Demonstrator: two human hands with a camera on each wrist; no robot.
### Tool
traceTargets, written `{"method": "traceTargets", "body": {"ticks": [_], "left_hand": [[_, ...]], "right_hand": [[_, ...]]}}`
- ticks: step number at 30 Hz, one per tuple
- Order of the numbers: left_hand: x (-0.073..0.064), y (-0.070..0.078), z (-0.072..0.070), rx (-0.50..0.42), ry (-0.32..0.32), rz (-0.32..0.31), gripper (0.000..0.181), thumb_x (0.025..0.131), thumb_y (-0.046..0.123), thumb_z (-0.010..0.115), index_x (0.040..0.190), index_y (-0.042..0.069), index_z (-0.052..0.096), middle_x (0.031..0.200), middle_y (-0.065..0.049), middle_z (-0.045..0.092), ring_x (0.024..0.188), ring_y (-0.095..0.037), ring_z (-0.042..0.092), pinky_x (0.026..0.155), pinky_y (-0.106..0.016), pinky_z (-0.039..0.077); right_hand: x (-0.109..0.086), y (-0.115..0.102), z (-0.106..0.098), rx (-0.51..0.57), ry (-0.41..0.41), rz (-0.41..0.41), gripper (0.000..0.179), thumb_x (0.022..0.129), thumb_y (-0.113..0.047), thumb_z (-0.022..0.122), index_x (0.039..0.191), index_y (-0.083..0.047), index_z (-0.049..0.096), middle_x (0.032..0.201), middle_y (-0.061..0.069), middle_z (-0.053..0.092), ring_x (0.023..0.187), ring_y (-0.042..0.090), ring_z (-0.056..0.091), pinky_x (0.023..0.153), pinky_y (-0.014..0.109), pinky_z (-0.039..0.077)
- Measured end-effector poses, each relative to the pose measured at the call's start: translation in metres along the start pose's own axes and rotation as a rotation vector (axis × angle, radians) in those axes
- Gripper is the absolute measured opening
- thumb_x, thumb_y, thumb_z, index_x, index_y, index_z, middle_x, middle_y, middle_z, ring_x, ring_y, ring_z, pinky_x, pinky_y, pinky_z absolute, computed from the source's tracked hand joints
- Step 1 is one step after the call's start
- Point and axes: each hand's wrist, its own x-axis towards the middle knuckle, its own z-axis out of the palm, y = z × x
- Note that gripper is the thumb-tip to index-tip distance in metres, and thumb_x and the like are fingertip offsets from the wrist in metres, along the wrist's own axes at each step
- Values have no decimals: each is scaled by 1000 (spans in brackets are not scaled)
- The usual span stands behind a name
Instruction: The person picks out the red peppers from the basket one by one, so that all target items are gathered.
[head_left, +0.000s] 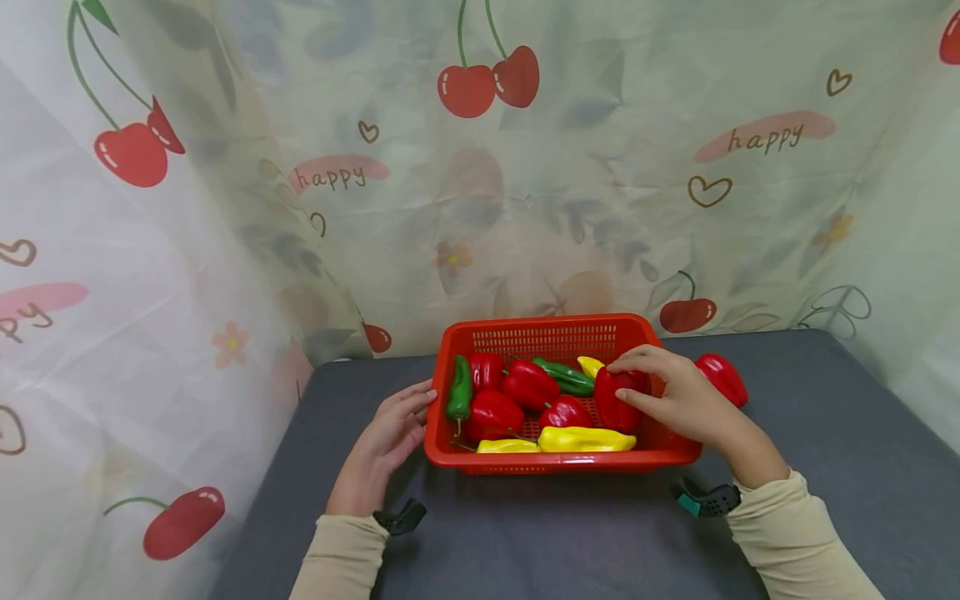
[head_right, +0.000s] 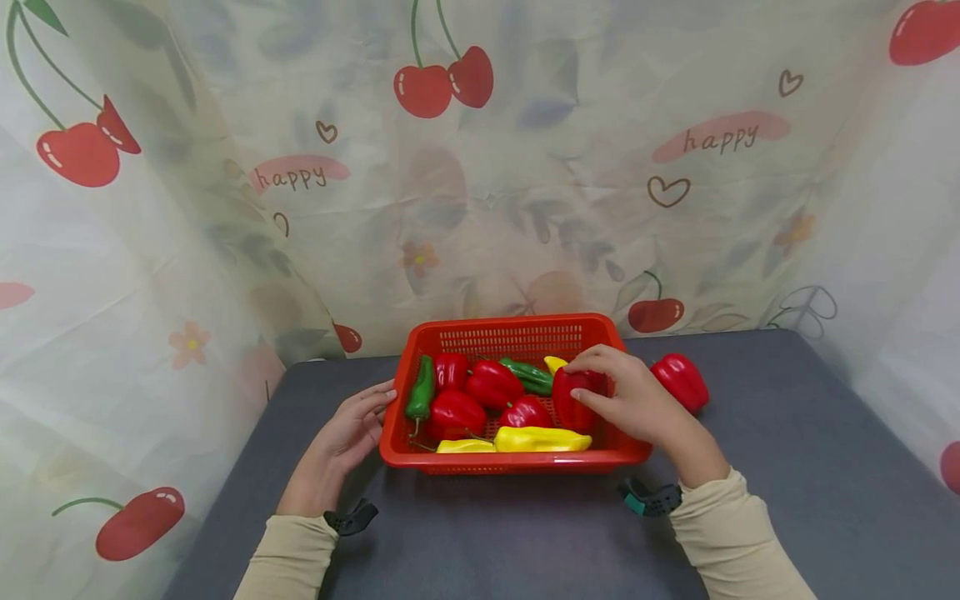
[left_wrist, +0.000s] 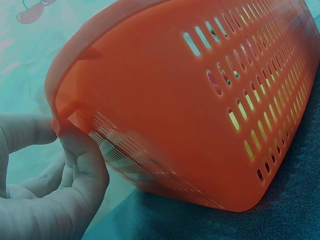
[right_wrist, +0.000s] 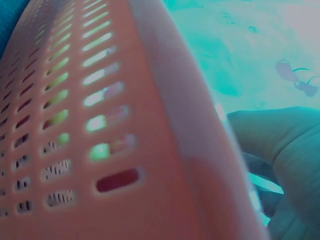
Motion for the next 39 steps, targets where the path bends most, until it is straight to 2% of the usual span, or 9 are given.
{"method": "traceTargets", "body": {"ticks": [5,11,15,19,24,28,35,37,39], "left_hand": [[0,0,0,2,0,-5,47,110,11,55,156,0,46,125,0,71,104,-14,71,92,-30,63],[-2,1,-1,9,-6,-8,51,110,12,57,157,-1,44,127,-1,70,104,-14,71,93,-30,62],[-2,2,0,6,-7,-11,52,109,13,58,157,-1,44,127,-1,70,104,-14,71,93,-30,62],[-3,3,0,6,-12,-12,52,109,13,58,158,-1,44,125,0,71,104,-14,71,93,-30,62],[-3,3,0,6,-13,-10,51,110,12,57,157,-1,44,124,0,71,103,-14,71,92,-29,62],[-3,2,0,4,-3,-11,50,110,12,57,157,-1,45,124,0,72,103,-14,71,92,-30,62],[-3,2,0,1,7,-13,50,109,13,58,156,0,46,124,1,72,101,-14,71,93,-30,62],[-3,2,1,0,6,-12,50,109,13,58,156,-1,46,124,0,72,102,-15,71,93,-30,62],[-3,2,1,0,2,-14,50,109,13,58,156,0,46,125,0,72,102,-14,71,93,-30,62]], "right_hand": [[-1,1,-4,-11,41,27,40,87,-12,88,125,-16,75,124,2,72,114,22,66,86,31,63],[-3,1,-13,-21,109,-5,40,88,-11,87,125,-16,76,125,3,72,115,20,64,87,24,60],[-5,0,-20,-5,157,-31,40,87,-10,88,125,-15,76,124,6,72,112,21,63,79,22,59],[-7,0,-27,6,188,-18,39,88,-9,87,125,-14,76,124,6,72,109,19,61,72,19,57],[-10,5,-35,-3,225,15,39,89,-8,86,126,-14,76,126,6,71,112,4,56,81,5,50],[-13,11,-42,-7,266,9,39,88,-4,85,125,-12,76,126,9,71,113,-9,51,87,-2,43],[-19,19,-59,16,322,35,39,89,0,83,126,-12,77,125,8,70,109,-11,54,89,-3,41],[-22,21,-64,22,339,54,38,90,-1,83,126,-12,77,126,3,69,110,-11,54,90,-4,40],[-24,25,-68,26,356,68,38,90,-1,82,126,-11,77,125,-7,67,111,-11,54,91,-4,40]]}}
